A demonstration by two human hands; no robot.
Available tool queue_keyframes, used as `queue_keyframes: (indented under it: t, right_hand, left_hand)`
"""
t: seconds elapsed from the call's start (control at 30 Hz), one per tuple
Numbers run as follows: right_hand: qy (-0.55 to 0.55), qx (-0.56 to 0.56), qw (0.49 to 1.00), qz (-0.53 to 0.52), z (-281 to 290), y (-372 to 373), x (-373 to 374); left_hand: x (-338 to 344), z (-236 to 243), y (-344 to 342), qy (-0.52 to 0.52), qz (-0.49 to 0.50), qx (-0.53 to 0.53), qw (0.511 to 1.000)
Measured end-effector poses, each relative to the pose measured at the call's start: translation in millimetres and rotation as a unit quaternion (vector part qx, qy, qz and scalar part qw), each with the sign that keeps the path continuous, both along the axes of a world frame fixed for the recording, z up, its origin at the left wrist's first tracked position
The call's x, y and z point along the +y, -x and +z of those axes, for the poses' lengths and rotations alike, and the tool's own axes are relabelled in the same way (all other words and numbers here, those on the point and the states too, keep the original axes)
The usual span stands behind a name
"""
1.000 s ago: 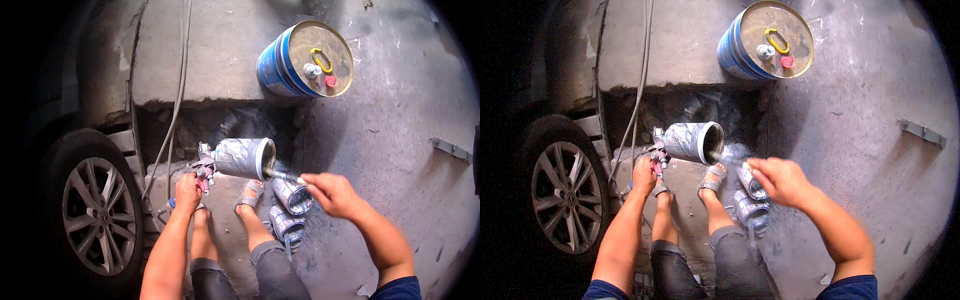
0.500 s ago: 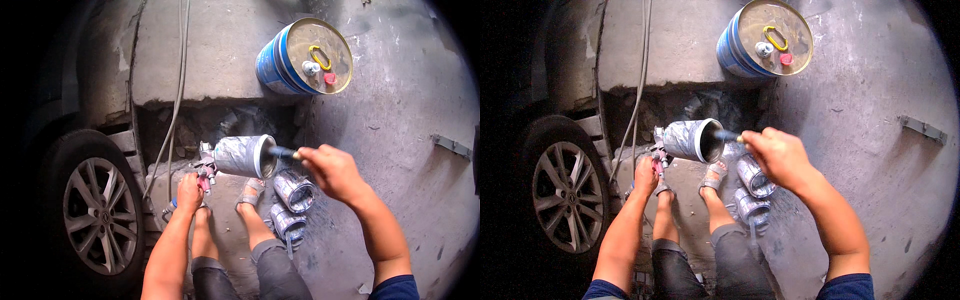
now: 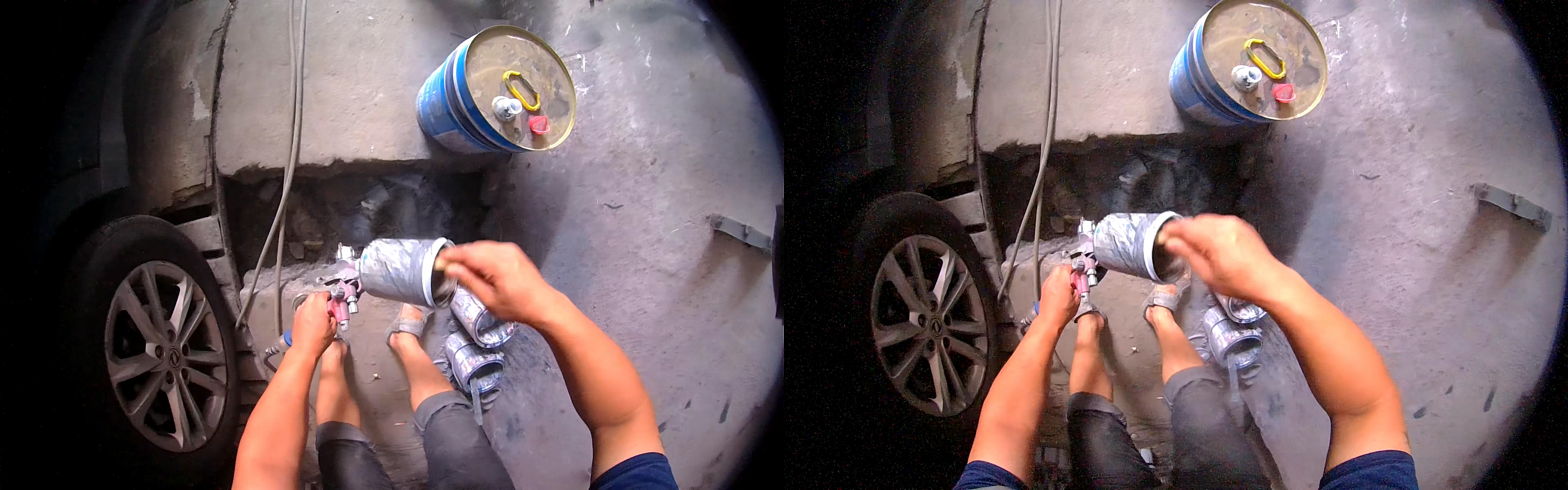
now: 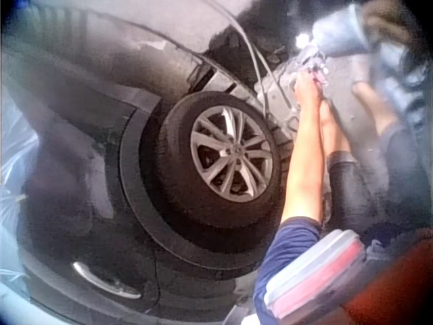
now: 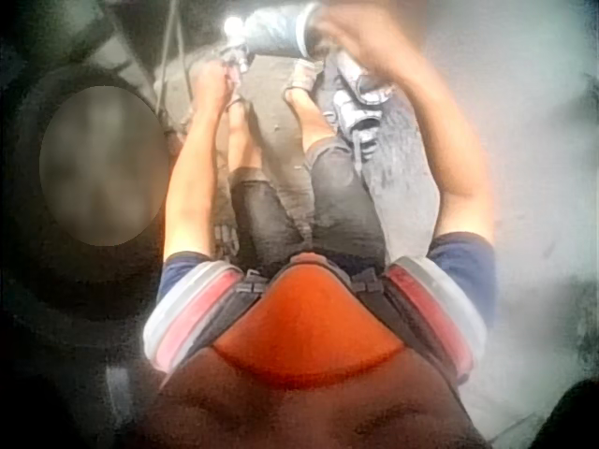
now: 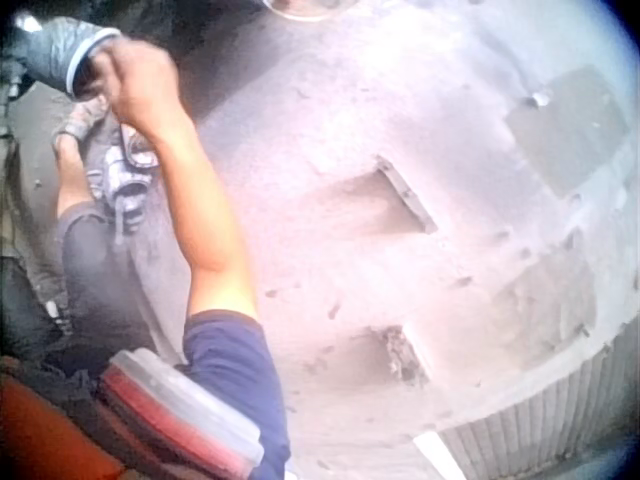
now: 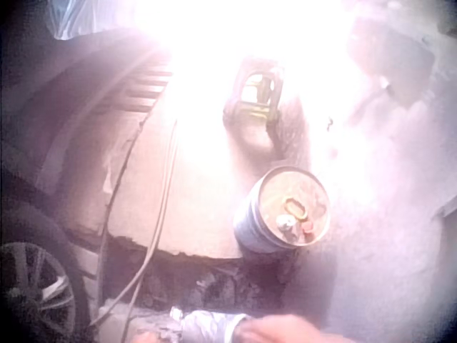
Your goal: The person stirs paint in a spray gun cup with a brush, then pours paint from a can into the cup. They walk to a shelf, retrieve a plastic cup, and pour liquid from two jugs into the cup.
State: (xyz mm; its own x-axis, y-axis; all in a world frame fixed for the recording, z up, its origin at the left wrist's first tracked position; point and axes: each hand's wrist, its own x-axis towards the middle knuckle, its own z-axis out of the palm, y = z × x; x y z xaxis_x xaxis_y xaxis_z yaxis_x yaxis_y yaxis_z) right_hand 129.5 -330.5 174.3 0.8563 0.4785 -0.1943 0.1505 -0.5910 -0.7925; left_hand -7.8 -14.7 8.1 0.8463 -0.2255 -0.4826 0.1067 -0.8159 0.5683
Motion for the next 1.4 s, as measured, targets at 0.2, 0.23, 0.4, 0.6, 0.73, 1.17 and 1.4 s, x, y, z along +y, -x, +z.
queue_keyframes:
  t: [0.2,0.23,0.4,0.6,0.73,1.17,1.4]
  right_hand:
    - [0.183,0.127,0.975,0.017,-19,9,12]
    - [0.129,0.236,0.963,-0.013,-16,6,13]
    - [-0.062,0.458,0.856,-0.230,24,-5,1]
    - [0.042,0.174,0.983,-0.038,85,-14,-30]
    - [0.219,0.009,0.976,-0.006,76,-29,-35]
    - [0.118,0.005,0.990,0.077,65,-44,-20]
    - [0.176,-0.031,0.984,0.016,67,-47,-27]
  left_hand:
    - [-4,0,0,0.001,0.022,0.012,1.000]
    - [-4,1,-1,0.003,0.027,0.014,1.000]
    - [-1,-2,3,0.012,0.025,-0.018,0.999]
    - [2,3,-3,0.029,0.029,0.014,0.999]
    - [-5,10,-16,0.038,-0.005,0.069,0.997]
    - [-3,16,-27,0.108,-0.064,0.142,0.982]
    - [-3,36,-37,0.122,-0.081,0.178,0.973]
